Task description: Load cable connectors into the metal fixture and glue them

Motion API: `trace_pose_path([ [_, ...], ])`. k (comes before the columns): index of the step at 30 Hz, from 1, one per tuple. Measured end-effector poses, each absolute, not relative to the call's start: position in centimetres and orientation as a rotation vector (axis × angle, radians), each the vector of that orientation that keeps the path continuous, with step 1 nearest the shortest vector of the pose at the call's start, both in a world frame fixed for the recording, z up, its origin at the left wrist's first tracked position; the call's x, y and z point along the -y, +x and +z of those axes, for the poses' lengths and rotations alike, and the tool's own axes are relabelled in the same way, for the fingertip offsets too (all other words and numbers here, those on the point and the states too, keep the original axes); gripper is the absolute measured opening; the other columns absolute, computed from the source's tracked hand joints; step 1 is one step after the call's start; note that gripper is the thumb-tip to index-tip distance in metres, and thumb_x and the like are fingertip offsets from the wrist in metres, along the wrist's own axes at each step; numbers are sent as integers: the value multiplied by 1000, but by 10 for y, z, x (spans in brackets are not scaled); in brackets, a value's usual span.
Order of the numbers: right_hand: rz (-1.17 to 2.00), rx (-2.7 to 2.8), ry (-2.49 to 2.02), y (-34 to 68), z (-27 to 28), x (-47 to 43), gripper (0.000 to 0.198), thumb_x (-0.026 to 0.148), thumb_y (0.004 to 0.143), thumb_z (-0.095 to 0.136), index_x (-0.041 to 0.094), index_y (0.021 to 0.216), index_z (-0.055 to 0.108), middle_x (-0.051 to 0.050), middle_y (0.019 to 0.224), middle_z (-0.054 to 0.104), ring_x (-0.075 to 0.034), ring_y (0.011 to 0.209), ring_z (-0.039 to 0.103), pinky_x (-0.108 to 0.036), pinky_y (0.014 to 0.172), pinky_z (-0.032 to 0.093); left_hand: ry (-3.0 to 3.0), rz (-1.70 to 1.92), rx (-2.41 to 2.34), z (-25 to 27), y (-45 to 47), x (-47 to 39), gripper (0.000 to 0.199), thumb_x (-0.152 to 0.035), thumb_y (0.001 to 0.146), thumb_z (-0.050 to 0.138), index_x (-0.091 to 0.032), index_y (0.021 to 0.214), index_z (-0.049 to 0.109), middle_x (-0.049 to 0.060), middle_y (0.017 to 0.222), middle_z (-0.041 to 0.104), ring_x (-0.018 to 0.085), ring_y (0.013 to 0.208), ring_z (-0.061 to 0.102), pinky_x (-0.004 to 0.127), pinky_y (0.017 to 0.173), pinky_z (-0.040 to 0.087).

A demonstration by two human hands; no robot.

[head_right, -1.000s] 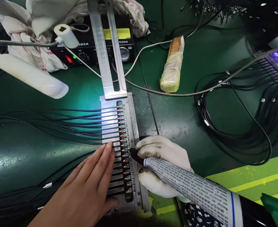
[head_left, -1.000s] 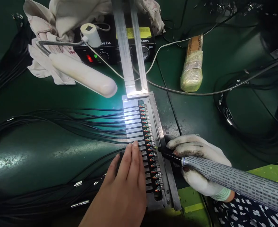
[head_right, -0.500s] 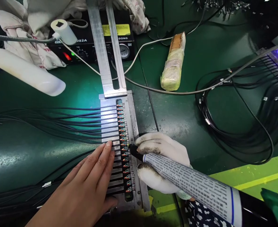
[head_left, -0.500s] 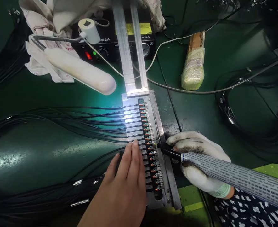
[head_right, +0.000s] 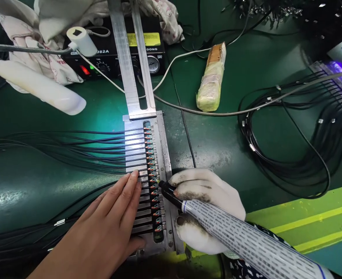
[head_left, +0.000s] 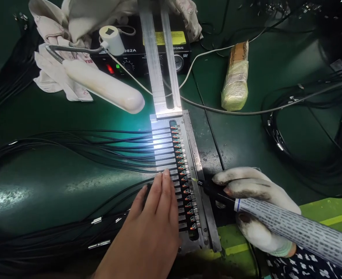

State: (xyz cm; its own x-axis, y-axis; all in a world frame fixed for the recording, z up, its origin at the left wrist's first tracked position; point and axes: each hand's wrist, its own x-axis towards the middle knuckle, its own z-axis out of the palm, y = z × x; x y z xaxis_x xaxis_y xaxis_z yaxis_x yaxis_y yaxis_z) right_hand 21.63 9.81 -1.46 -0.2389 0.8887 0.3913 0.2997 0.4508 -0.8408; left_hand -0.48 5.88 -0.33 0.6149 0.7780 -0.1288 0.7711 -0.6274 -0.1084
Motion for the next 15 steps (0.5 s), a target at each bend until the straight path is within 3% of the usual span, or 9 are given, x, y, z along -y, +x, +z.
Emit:
trace_pose_path([
  [15,773,1830,-1058,209,-15,-105,17,19,76,65,17,93,68,-10,92,72,-23,86,72,-33,75,62,-2787,297,1349,-2,-4,-59,69,-38,84,56,0,140,46,24,151,39,37,142,34,47,107,42],
])
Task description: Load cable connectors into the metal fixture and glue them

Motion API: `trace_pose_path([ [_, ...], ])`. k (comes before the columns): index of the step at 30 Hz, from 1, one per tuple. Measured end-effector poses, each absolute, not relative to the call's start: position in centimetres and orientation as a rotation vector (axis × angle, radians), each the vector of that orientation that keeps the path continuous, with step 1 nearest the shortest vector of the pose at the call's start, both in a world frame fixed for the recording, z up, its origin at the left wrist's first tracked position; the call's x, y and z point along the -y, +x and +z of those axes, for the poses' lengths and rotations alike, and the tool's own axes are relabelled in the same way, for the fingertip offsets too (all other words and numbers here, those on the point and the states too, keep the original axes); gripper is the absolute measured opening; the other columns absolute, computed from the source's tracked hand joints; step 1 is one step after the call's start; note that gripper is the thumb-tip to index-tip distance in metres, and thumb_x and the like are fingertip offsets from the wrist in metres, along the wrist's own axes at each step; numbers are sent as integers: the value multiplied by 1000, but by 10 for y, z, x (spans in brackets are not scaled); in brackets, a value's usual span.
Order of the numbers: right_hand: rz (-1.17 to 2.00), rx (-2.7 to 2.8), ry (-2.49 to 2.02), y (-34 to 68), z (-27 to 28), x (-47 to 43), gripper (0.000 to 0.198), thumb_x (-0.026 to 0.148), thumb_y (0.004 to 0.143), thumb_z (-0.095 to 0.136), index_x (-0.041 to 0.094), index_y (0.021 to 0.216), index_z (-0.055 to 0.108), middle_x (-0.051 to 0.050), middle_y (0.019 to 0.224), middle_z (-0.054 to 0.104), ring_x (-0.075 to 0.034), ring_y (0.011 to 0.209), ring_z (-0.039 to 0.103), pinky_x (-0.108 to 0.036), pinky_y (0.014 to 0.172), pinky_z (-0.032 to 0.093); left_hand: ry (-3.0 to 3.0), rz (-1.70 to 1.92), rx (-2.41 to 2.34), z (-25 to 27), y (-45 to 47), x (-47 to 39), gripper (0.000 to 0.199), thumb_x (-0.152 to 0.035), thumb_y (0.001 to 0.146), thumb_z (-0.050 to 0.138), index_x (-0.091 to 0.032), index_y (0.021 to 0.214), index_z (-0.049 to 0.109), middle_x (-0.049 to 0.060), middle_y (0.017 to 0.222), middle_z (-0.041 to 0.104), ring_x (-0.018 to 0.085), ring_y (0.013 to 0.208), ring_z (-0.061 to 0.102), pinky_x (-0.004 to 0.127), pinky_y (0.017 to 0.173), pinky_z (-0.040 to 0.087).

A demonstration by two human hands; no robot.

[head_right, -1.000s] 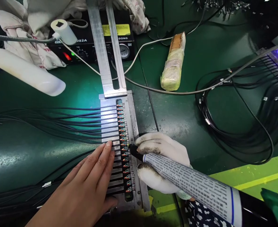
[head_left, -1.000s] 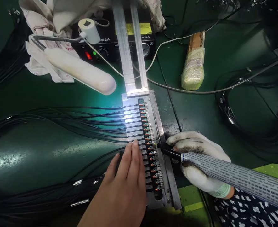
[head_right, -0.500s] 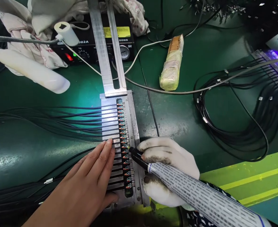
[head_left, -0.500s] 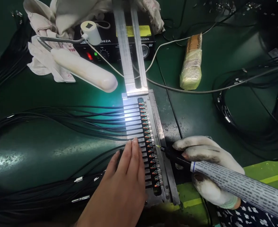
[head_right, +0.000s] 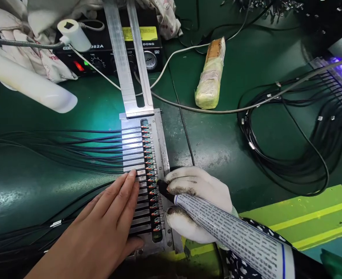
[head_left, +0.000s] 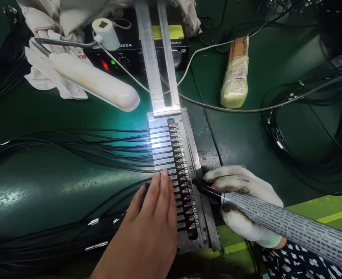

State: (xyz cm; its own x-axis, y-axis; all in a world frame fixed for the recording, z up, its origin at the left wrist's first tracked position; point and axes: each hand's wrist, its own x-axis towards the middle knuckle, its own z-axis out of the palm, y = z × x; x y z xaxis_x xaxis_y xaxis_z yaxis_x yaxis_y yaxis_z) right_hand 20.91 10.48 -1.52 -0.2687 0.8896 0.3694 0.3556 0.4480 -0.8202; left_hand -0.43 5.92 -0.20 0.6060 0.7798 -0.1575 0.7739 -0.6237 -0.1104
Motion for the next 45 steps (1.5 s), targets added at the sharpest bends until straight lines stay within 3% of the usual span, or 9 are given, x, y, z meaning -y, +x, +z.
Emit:
trace_pose_path([
  [10,769,1836,-992,210,-13,-106,16,18,76,63,15,91,68,-11,88,72,-23,81,72,-32,70,63,-2829,213,1329,-6,-8,-60,69,-33,83,55,3,140,44,26,150,38,38,141,35,48,105,44],
  [23,840,1798,-1015,213,-17,-101,17,19,75,66,12,91,67,-11,93,71,-21,87,71,-30,77,60,-2791,323,1331,0,-5,-61,70,-36,82,57,1,140,45,24,151,38,37,142,34,46,106,43],
  [45,844,1805,-1043,212,-20,-104,15,22,79,68,15,92,67,-9,96,71,-21,89,70,-30,80,59,-2847,155,1306,-7,-9,-60,72,-29,80,52,7,141,38,29,150,37,42,140,35,51,105,41],
])
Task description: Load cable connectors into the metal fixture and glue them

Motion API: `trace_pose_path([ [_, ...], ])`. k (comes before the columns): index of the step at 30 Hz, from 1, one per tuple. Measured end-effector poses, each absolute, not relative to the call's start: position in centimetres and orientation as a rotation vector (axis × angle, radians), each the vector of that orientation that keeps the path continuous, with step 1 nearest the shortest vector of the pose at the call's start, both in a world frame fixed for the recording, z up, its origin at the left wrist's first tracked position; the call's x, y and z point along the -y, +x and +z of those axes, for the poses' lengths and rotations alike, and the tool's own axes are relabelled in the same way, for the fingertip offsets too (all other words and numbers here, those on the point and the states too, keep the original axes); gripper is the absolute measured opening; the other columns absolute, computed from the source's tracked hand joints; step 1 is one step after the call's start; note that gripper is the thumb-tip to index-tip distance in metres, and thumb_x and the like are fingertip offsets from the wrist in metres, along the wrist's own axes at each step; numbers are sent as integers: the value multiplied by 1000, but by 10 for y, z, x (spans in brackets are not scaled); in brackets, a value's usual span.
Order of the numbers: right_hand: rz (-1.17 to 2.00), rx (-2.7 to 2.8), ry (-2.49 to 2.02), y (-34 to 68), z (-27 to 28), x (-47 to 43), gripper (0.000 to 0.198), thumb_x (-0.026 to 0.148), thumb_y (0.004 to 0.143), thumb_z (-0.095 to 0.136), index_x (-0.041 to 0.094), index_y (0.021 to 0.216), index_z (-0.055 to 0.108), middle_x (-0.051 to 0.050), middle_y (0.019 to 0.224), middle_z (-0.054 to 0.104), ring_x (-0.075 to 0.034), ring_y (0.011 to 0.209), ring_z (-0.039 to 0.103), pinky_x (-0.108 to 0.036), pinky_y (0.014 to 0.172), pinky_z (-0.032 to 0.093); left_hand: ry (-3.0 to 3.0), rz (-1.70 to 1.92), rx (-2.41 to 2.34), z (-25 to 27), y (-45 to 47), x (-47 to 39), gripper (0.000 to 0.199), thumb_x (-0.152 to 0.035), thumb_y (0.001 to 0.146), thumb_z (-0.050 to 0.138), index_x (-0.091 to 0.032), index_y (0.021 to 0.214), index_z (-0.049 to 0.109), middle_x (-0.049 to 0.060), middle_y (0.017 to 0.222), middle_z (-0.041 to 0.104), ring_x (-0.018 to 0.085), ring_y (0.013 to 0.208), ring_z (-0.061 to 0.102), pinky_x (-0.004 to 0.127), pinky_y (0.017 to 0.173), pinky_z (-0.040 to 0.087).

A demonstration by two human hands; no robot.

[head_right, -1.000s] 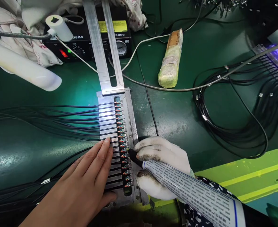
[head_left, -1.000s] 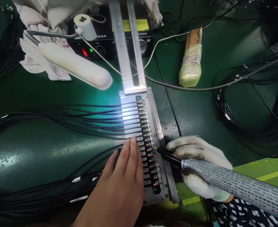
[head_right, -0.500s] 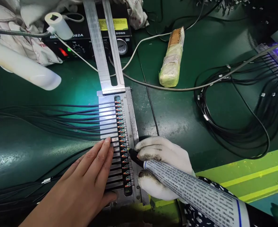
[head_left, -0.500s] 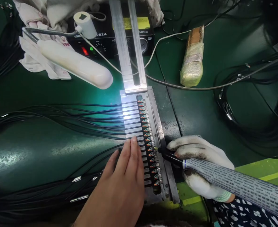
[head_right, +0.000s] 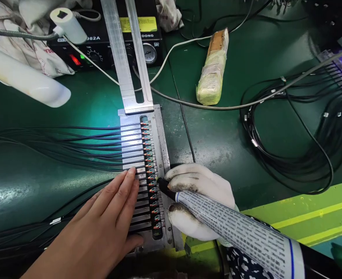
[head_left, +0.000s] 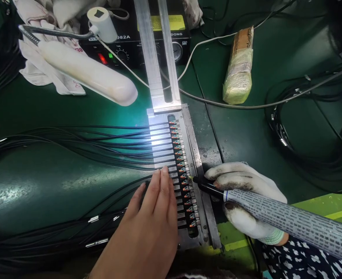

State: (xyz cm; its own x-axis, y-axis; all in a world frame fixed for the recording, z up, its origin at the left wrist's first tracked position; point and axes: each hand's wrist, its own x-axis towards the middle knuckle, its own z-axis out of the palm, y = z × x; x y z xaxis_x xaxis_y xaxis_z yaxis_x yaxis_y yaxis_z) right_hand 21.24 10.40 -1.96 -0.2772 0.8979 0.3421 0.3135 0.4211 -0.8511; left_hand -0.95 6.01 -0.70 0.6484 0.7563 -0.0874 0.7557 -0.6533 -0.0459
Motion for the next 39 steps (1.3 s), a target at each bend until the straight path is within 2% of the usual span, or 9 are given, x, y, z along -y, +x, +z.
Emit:
trace_pose_path([
  [5,830,1819,-1044,215,-22,-103,18,26,81,69,17,97,66,-9,102,70,-22,94,69,-34,83,59,-2841,155,1298,-7,-10,-60,73,-30,80,53,6,142,38,29,151,36,42,141,33,51,105,42],
  [11,763,1808,-971,218,-10,-94,20,32,88,64,16,99,65,-10,95,69,-22,90,69,-31,76,61,-2862,130,1269,-8,-12,-60,76,-31,77,56,8,140,39,31,150,36,43,140,34,52,104,43],
  [18,780,1864,-1043,214,-13,-91,17,23,77,65,14,91,66,-10,93,72,-20,86,71,-29,77,61,-2869,112,1280,-7,-9,-62,79,-26,73,57,10,140,37,31,149,37,43,139,36,52,103,45],
  [27,766,1851,-1030,212,-12,-97,16,22,78,65,16,92,68,-11,91,73,-23,83,72,-33,72,63,-2894,173,1293,-6,-11,-61,72,-24,82,49,9,143,33,31,151,34,42,141,32,52,106,41],
  [30,778,1857,-1025,213,-12,-96,16,23,78,65,16,92,68,-11,91,73,-23,82,72,-33,71,63,-2872,159,1303,-2,-12,-60,67,-25,84,47,9,141,38,31,149,37,41,140,34,54,108,37],
  [35,800,1838,-1016,214,-13,-95,16,22,76,65,14,89,68,-11,88,72,-22,81,72,-31,70,63,-2925,223,1194,12,-15,-56,50,-31,94,36,-9,134,56,17,147,48,34,138,39,50,112,30],
  [39,790,1854,-1004,215,-12,-95,17,21,76,64,14,91,68,-11,89,72,-23,81,72,-32,68,63,-2971,204,1106,15,-17,-53,53,-38,100,25,-12,128,62,15,139,57,31,134,45,47,113,27],
])
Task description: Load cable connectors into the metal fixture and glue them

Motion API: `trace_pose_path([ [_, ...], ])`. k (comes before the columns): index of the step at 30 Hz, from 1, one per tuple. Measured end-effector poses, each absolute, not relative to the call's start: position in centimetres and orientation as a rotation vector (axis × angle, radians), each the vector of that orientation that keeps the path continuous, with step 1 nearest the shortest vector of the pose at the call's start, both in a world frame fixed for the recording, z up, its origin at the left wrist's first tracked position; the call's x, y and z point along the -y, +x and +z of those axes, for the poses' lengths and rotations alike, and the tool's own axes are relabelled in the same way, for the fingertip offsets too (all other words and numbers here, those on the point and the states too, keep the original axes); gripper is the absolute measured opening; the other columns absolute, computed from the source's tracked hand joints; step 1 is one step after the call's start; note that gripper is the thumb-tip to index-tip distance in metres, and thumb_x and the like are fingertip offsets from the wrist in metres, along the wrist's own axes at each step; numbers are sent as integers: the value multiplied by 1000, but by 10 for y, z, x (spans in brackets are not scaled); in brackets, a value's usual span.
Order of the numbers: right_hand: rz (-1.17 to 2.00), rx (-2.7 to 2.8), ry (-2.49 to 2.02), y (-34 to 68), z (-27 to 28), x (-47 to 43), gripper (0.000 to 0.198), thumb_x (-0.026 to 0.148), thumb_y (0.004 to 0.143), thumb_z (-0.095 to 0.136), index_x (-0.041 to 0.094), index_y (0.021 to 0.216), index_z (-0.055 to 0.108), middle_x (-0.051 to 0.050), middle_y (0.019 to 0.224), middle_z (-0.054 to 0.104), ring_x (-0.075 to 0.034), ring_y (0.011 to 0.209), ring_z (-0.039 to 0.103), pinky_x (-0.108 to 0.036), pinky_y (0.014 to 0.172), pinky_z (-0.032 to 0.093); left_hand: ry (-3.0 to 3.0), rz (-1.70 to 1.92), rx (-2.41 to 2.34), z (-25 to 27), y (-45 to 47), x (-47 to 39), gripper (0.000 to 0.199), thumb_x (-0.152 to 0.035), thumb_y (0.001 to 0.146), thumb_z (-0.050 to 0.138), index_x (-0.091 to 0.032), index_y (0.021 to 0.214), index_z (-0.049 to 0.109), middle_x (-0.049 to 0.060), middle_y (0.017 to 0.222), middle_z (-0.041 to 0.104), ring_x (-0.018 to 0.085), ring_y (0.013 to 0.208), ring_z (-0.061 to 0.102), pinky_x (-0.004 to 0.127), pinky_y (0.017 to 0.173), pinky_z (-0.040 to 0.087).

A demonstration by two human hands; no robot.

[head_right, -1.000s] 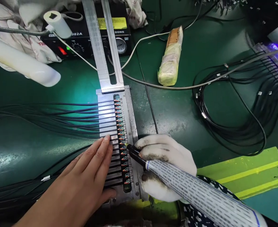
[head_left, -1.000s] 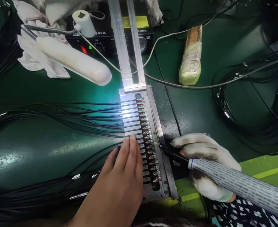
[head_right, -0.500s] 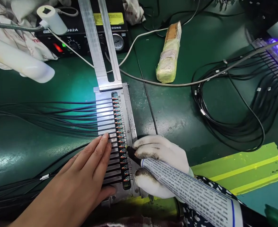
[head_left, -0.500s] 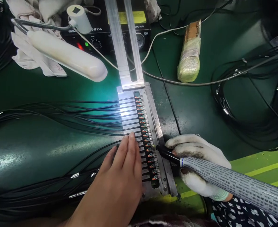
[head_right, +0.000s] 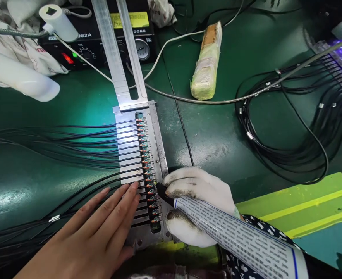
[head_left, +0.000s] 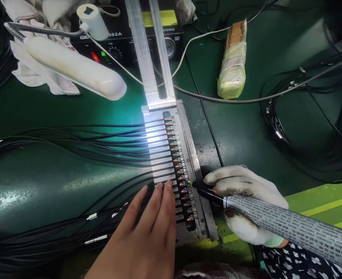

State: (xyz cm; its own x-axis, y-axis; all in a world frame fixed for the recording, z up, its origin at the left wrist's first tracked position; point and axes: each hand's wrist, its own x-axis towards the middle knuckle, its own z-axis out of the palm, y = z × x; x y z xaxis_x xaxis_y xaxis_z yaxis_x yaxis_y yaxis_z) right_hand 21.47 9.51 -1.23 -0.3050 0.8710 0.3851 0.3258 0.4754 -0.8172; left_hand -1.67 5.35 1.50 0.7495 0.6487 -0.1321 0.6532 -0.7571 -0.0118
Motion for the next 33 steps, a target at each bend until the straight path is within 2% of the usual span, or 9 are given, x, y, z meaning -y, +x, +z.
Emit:
trace_pose_path([
  [9,793,1853,-1003,215,-11,-96,16,21,76,64,15,90,68,-11,88,73,-23,79,72,-32,69,63,2918,-202,-1093,16,-16,-52,46,-37,94,43,-12,128,63,15,138,58,31,132,47,44,109,33],
  [33,812,1797,-1044,212,-15,-97,16,23,78,66,17,93,68,-11,91,72,-24,83,72,-34,72,62,2930,-174,-1155,15,-10,-54,45,-39,89,52,-14,123,67,13,135,61,30,128,48,40,104,36],
])
